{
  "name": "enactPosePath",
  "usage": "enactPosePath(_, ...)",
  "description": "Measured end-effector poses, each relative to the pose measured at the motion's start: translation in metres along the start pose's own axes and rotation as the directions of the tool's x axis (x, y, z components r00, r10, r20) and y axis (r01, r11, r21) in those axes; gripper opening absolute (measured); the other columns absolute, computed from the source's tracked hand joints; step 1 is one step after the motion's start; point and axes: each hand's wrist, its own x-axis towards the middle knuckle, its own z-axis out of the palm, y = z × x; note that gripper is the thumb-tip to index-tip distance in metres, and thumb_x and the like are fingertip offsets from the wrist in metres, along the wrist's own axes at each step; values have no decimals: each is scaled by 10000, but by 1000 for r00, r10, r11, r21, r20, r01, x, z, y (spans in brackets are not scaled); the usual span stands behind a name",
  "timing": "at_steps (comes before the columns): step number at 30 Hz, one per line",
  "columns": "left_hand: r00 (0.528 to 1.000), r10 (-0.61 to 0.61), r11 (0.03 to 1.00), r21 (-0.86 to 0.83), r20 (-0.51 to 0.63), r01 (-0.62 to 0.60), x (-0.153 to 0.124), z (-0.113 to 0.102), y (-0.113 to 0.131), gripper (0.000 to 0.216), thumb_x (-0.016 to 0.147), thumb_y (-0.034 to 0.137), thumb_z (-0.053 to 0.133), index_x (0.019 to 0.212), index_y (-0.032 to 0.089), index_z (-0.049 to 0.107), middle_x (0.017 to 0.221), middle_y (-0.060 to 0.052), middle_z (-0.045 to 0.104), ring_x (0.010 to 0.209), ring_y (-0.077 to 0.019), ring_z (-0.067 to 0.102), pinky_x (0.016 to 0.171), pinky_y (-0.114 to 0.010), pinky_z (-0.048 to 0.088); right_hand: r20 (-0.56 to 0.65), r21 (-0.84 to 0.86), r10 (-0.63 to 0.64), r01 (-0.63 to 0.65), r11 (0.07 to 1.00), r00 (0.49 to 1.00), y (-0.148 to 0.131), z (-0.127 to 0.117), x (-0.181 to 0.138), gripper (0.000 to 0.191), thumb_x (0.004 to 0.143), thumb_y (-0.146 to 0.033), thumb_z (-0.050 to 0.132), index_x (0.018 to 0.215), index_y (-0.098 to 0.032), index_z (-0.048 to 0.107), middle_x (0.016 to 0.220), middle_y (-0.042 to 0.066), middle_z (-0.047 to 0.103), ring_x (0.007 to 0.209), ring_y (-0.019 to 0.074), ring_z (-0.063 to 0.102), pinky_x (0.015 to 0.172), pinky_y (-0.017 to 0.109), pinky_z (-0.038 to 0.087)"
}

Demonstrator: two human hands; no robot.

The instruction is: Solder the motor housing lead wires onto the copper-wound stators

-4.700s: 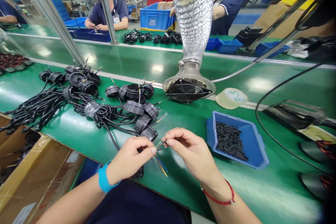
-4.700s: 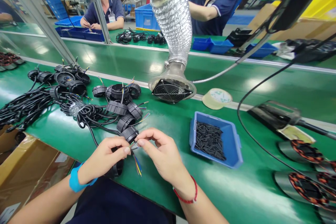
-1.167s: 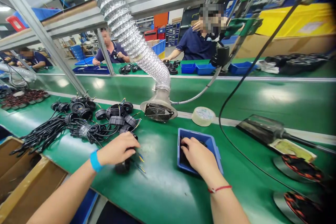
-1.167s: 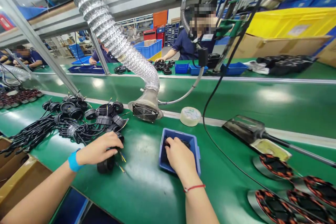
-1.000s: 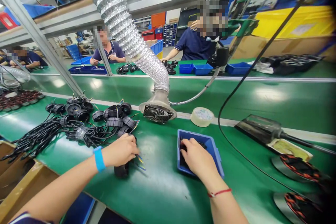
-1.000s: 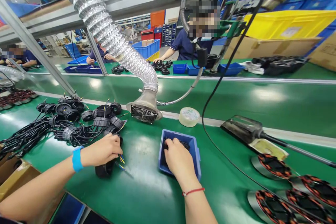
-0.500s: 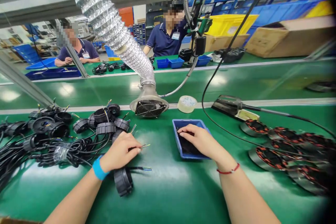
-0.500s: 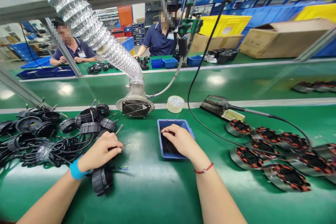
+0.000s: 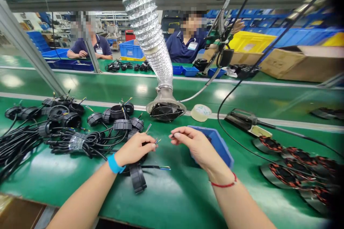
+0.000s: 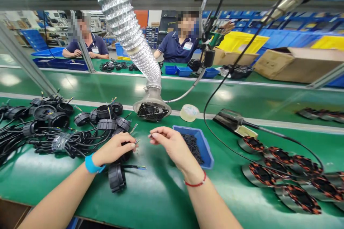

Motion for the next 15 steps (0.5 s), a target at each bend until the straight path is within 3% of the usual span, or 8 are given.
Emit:
enactPosePath(5,1000,2,999,-51,19,-1,0,-1,-2,242,880,243,488,739,159,666,773,-12,672,791,-156,571,784,-266,400,11,188,-11,9,982,1000,9,41,0,306,682,-427,738,825,-166,667,774,40,708,674,138,642,712,303,510)
enactPosePath(12,999,-23,1000,-15,31,24,0,0,0,195,866,247,515,755,173,658,752,-2,657,791,-160,549,806,-288,370,-71,246,-13,30,969,997,17,35,-10,262,709,-411,730,806,-179,656,819,41,713,697,147,651,738,315,520)
enactPosePath(15,999,-27,999,-21,42,28,0,1,1,196,871,249,507,764,177,654,754,-3,652,789,-159,543,807,-294,367,-54,234,-16,28,972,998,15,34,-12,251,719,-403,726,809,-181,652,825,40,714,706,145,654,743,308,521)
